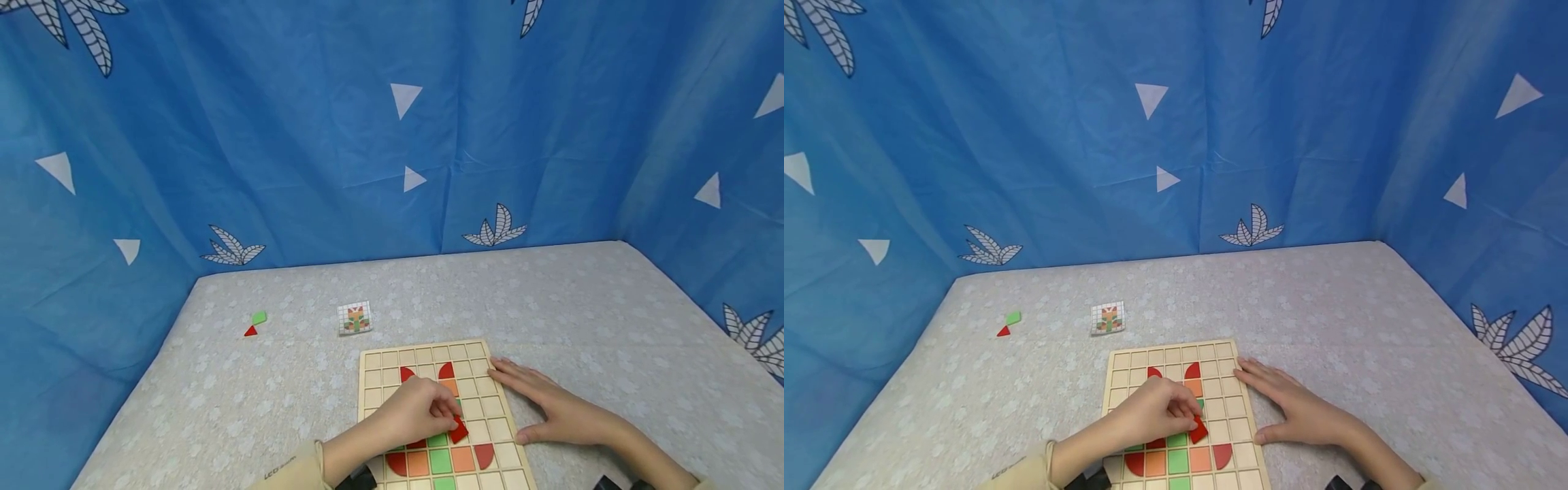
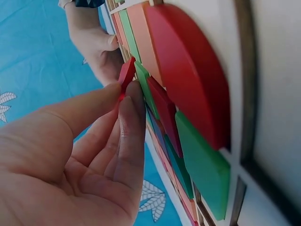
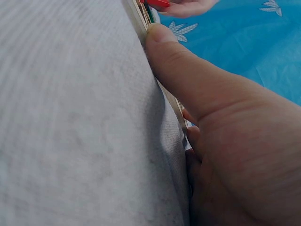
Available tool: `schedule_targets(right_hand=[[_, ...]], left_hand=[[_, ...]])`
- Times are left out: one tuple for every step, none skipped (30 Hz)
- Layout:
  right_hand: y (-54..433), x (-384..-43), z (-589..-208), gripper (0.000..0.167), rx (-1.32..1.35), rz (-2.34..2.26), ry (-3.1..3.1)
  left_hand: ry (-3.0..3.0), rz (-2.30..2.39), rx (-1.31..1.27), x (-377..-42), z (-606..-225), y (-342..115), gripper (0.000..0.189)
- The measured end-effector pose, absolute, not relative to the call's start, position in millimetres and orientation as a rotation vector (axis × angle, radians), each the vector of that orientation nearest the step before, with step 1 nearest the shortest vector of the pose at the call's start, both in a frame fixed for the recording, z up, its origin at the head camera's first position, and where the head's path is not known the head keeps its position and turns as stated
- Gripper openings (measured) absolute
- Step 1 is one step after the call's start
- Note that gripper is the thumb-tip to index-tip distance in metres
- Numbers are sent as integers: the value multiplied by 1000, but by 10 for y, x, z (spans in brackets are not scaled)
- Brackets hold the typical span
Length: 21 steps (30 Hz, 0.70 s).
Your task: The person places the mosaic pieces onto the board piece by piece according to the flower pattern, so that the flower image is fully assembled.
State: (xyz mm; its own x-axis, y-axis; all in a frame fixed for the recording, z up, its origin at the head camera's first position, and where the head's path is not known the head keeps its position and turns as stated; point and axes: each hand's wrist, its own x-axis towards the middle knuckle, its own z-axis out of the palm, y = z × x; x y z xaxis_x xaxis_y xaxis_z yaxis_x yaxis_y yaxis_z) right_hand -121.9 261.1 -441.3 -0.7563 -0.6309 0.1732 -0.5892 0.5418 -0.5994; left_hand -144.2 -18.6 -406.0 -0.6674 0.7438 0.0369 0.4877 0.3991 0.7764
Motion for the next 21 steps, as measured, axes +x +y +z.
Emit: schedule_targets(right_hand=[[2612, -1220, -4414, 85, -1077, -1012, 2704], [2614, -1222, -4414, 85, -1083, -1012, 2706], [2616, -1223, -4414, 85, -1092, -1014, 2707], [2618, -1224, -4414, 85, -1102, -1016, 2706], [2620, -1225, -4414, 85, -1110, -1019, 2705], [2621, -1225, -4415, 85, -1117, -1026, 2701], [2622, -1225, -4415, 85, -1120, -1031, 2698], [2623, -1225, -4415, 85, -1120, -1037, 2694], [2623, -1225, -4416, 85, -1121, -1038, 2694], [2623, -1224, -4416, 85, -1116, -1041, 2693], [2622, -1223, -4416, 85, -1109, -1045, 2691], [2621, -1222, -4416, 85, -1104, -1045, 2691], [2619, -1220, -4416, 85, -1103, -1043, 2693], [2618, -1220, -4416, 85, -1102, -1043, 2693], [2616, -1218, -4417, 85, -1101, -1043, 2693], [2614, -1217, -4417, 85, -1104, -1045, 2691], [2613, -1216, -4418, 85, -1107, -1049, 2687], [2612, -1215, -4420, 85, -1113, -1049, 2686], [2612, -1215, -4421, 85, -1118, -1052, 2685], [2613, -1214, -4422, 85, -1120, -1054, 2684], [2614, -1214, -4423, 85, -1123, -1054, 2685]], left_hand=[[2353, 1128, 1082, -1443, -4060, -184, 8], [2361, 1114, 1094, -1443, -4060, -183, 8], [2370, 1098, 1112, -1444, -4061, -183, 8], [2379, 1080, 1134, -1444, -4061, -184, 8], [2387, 1063, 1155, -1445, -4062, -186, 8], [2395, 1047, 1178, -1445, -4062, -187, 9], [2400, 1032, 1197, -1446, -4062, -188, 9], [2403, 1018, 1213, -1446, -4062, -187, 10], [2408, 1003, 1228, -1446, -4061, -185, 11], [2413, 989, 1237, -1446, -4060, -182, 12], [2416, 979, 1239, -1445, -4059, -179, 13], [2421, 968, 1239, -1442, -4058, -177, 14], [2426, 961, 1234, -1438, -4056, -176, 15], [2430, 957, 1230, -1434, -4054, -176, 16], [2433, 955, 1226, -1432, -4052, -177, 16], [2432, 958, 1221, -1429, -4051, -178, 15], [2432, 961, 1222, -1426, -4050, -180, 15], [2432, 964, 1224, -1423, -4050, -183, 14], [2428, 971, 1225, -1423, -4050, -184, 14], [2427, 976, 1228, -1423, -4050, -186, 13], [2427, 982, 1228, -1423, -4051, -187, 13]])
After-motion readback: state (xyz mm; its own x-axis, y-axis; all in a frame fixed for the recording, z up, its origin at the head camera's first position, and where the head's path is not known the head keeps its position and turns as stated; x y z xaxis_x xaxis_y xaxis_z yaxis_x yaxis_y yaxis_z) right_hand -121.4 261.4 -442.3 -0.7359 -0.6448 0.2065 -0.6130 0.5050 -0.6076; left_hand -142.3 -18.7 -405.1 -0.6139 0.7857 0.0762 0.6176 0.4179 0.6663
